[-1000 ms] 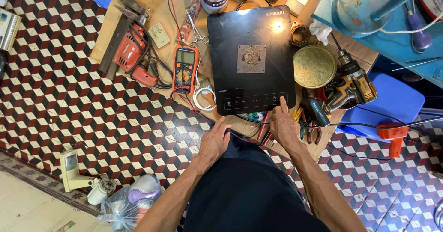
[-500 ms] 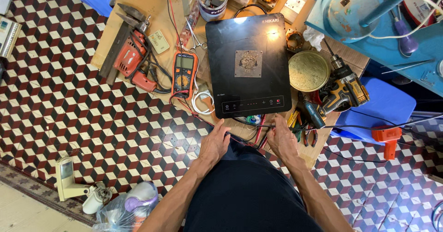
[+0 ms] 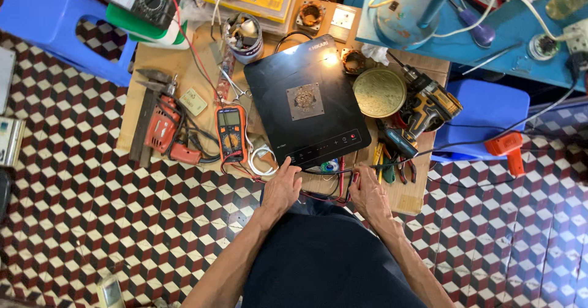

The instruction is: The person operates an induction cooktop, pressing control buttons to set temperature levels and placing a small metal plate on the surface. They repeatedly adjust settings and touch the plate to check for heat, then remove it and continue adjusting the cooktop.

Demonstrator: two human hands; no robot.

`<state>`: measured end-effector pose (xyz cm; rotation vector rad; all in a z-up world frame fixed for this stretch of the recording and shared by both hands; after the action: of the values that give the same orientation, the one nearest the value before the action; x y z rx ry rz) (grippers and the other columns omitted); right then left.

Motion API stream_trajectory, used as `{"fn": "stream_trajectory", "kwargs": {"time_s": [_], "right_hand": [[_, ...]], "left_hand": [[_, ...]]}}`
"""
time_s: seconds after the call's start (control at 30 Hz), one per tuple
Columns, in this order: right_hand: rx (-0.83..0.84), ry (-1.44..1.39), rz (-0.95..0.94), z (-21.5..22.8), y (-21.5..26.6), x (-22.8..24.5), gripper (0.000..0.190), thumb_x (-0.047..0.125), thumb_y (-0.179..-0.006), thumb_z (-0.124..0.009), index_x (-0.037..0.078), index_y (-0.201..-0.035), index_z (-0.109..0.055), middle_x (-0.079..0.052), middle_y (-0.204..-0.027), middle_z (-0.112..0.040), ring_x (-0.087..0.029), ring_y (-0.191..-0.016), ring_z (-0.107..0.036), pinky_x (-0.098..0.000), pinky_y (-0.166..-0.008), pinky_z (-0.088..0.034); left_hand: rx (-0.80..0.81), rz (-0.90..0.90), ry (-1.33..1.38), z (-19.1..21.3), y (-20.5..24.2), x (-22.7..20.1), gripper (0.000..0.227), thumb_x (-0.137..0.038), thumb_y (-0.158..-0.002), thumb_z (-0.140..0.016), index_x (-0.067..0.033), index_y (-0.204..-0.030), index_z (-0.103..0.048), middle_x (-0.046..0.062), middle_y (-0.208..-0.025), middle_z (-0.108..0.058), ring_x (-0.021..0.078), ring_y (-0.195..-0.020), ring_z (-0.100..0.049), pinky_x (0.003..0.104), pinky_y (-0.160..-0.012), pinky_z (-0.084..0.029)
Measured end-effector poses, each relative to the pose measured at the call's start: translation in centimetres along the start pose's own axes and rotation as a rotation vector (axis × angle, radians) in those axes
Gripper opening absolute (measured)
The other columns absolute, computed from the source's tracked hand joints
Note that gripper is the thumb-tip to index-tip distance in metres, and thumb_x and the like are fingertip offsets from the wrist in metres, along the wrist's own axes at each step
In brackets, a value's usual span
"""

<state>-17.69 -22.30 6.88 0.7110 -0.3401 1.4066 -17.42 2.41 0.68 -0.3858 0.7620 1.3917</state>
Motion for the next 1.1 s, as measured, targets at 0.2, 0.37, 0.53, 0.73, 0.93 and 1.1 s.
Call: {"fn": "stream_trajectory", "kwargs": {"time_s": [0.2, 0.37, 0.53, 0.73, 0.93, 1.1], "right_hand": [[-0.002, -0.049, -0.377, -0.9, 2.5, 0.5, 0.041, 0.020, -0.093, -0.056, 0.011, -0.133, -0.054, -0.016, -0.136, -0.060, -0.038, -0.105, -0.069, -0.0476, -0.097, -0.053], [-0.241, -0.031, -0.192, -1.5, 4.5, 5.1, 0.036, 0.016, -0.092, -0.062, 0.009, -0.127, -0.058, -0.024, -0.138, -0.057, -0.045, -0.115, -0.061, -0.0503, -0.095, -0.050], [-0.132, -0.160, -0.546, -4.5, 6.1, 6.6, 0.042, 0.018, -0.090, -0.060, 0.011, -0.131, -0.053, -0.016, -0.134, -0.061, -0.036, -0.092, -0.072, -0.0459, -0.091, -0.055], [-0.152, -0.141, -0.501, -6.9, 6.9, 9.2, 0.046, 0.013, -0.088, -0.062, 0.009, -0.133, -0.053, -0.017, -0.132, -0.061, -0.028, -0.091, -0.071, -0.0432, -0.085, -0.057], [-0.096, -0.346, -0.541, -7.2, 6.2, 12.7, 0.047, 0.016, -0.092, -0.061, 0.008, -0.137, -0.055, -0.014, -0.134, -0.061, -0.027, -0.091, -0.072, -0.0394, -0.081, -0.062], [-0.135, -0.594, -0.280, -5.8, 4.2, 18.2, 0.060, 0.013, -0.091, -0.059, 0.006, -0.147, -0.042, -0.015, -0.137, -0.059, -0.020, -0.113, -0.070, -0.0340, -0.085, -0.064]], "left_hand": [[0.277, -0.189, -0.100, -1.0, -1.6, 1.8, 0.028, -0.021, -0.090, -0.069, -0.0099, -0.113, -0.059, 0.026, -0.152, -0.045, 0.0418, -0.095, -0.070, 0.052, -0.078, -0.057], [0.429, -0.277, -0.177, -0.9, -1.8, 2.7, 0.030, -0.020, -0.088, -0.070, -0.0084, -0.114, -0.058, 0.026, -0.154, -0.043, 0.0418, -0.095, -0.071, 0.054, -0.078, -0.056], [0.543, -0.315, -0.184, -0.5, -2.3, 2.6, 0.029, -0.018, -0.088, -0.069, -0.0081, -0.114, -0.059, 0.029, -0.155, -0.039, 0.0431, -0.094, -0.070, 0.054, -0.079, -0.056], [0.585, -0.357, -0.166, 0.9, -2.1, 2.4, 0.028, -0.016, -0.089, -0.067, -0.0067, -0.114, -0.058, 0.029, -0.158, -0.036, 0.0434, -0.094, -0.070, 0.054, -0.081, -0.056], [0.597, -0.321, -0.127, 0.9, -2.4, 2.9, 0.028, -0.017, -0.088, -0.068, -0.0067, -0.112, -0.060, 0.027, -0.158, -0.037, 0.0443, -0.097, -0.069, 0.054, -0.084, -0.055], [0.566, -0.378, -0.077, -0.5, -3.0, 3.5, 0.033, -0.016, -0.082, -0.072, -0.0024, -0.111, -0.060, 0.034, -0.154, -0.039, 0.0446, -0.104, -0.069, 0.051, -0.089, -0.057]]}}
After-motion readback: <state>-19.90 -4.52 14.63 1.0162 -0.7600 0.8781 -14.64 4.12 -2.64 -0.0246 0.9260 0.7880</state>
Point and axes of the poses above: each hand's wrist, its own y-axis away from the middle knuckle, its own z-axis out of the back of the hand, x = y × z, the point moved 6 cm from there along -y, towards the middle knuckle
